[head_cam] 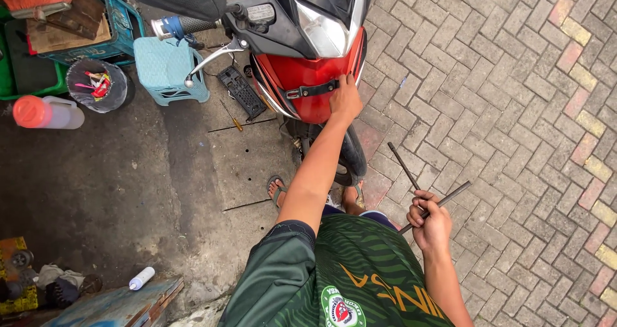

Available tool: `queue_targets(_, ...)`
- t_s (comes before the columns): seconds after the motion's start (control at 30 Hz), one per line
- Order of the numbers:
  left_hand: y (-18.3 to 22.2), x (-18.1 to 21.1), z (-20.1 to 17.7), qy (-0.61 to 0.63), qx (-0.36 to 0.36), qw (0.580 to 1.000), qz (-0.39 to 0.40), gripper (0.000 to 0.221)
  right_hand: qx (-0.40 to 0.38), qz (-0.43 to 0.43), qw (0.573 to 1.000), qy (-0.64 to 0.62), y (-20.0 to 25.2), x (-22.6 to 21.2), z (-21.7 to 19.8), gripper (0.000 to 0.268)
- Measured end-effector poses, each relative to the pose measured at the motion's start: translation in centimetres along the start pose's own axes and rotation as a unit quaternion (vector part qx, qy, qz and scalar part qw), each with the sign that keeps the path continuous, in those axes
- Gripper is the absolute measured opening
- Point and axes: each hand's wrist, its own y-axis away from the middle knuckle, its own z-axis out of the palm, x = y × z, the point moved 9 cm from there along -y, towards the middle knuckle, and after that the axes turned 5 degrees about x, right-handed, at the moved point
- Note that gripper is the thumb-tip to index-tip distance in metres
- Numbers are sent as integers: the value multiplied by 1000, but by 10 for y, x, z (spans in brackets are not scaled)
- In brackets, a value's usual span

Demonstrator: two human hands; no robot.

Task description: Securing license plates to a motorcycle using tools and small hardware.

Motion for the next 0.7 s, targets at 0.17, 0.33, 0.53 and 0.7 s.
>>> queue_targets(0.17,56,5,-69,117,114,983,78,55,-25,-17,998,57,9,-16,35,27)
queue_targets(0.33,85,-81,-124,111,360,923,73,41,-66,-63,984,153,6,-23,71,32)
queue_targets(0.53,86,-146,-137,201,251,946,-30,43,-88,-292,828,471,26,-46,141,39)
queue_targets(0.7,84,-161,-129,258,166,950,-64,46,-148,-349,746,547,35,-41,200,35)
